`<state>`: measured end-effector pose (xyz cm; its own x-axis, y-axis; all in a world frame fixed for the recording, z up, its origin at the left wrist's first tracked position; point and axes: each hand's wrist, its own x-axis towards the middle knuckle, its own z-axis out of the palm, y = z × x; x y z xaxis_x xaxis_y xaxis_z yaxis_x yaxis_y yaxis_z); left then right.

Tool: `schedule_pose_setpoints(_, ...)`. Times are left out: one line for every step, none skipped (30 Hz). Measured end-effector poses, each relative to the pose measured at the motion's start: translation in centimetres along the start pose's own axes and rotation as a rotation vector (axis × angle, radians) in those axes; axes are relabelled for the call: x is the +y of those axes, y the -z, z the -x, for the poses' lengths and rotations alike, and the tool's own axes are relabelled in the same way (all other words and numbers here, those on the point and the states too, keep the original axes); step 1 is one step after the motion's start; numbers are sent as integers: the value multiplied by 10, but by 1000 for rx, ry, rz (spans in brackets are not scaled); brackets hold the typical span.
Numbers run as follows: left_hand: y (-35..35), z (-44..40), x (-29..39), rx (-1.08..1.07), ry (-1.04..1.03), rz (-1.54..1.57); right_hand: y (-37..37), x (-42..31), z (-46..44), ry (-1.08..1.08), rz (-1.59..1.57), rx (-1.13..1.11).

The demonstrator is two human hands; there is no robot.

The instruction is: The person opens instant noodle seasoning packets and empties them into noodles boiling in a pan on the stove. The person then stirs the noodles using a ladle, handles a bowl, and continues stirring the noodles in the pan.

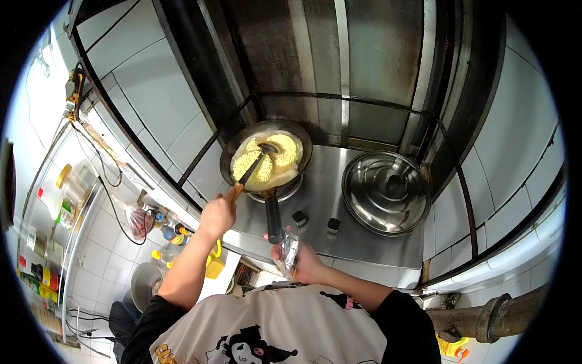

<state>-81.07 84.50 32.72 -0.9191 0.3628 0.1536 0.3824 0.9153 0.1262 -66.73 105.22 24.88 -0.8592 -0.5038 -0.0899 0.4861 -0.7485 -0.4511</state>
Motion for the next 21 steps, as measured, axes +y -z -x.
schedule_pose_setpoints(2,-2,-2,0,6,10,-4,0,2,8,11,22)
schedule_pose_setpoints(5,-3,-4,-1,13,21,-7,0,4,14,22,44)
schedule_pose_setpoints(8,-2,-9,25,14,100,-8,1,5,18,49,71)
schedule_pose_setpoints(15,0,-15,53,15,180,-10,1,4,22,77,97)
schedule_pose_setpoints(22,1,-22,82,13,258,-11,0,4,30,105,121)
schedule_pose_setpoints(26,4,-29,114,7,304,-10,0,3,40,122,117)
schedule_pose_setpoints(29,10,-36,143,3,350,-9,1,3,49,137,113)
schedule_pose_setpoints(32,16,-38,172,-2,396,-8,2,4,58,152,110)
schedule_pose_setpoints(56,30,-28,135,57,385,-8,2,5,55,143,113)
schedule_pose_setpoints(68,42,-29,161,61,354,-8,2,6,53,135,115)
schedule_pose_setpoints(84,55,-27,171,50,298,-7,1,6,50,126,118)
schedule_pose_setpoints(98,68,-26,180,39,242,-7,1,6,45,121,120)
schedule_pose_setpoints(105,78,-29,174,40,208,-7,0,6,38,116,122)
schedule_pose_setpoints(110,86,-33,169,43,174,-7,0,6,30,113,122)
schedule_pose_setpoints(113,93,-35,184,27,158,-4,1,5,28,105,136)
schedule_pose_setpoints(112,97,-35,169,20,124,0,2,2,25,98,149)
schedule_pose_setpoints(111,100,-35,157,14,90,1,2,1,22,92,161)
schedule_pose_setpoints(111,103,-34,145,9,56,1,1,0,28,80,138)
schedule_pose_setpoints(106,104,-32,146,7,73,1,-2,0,34,70,113)
schedule_pose_setpoints(103,103,-28,116,39,82,1,-4,-1,38,61,87)
schedule_pose_setpoints(97,101,-27,114,43,88,1,-5,-2,27,56,82)
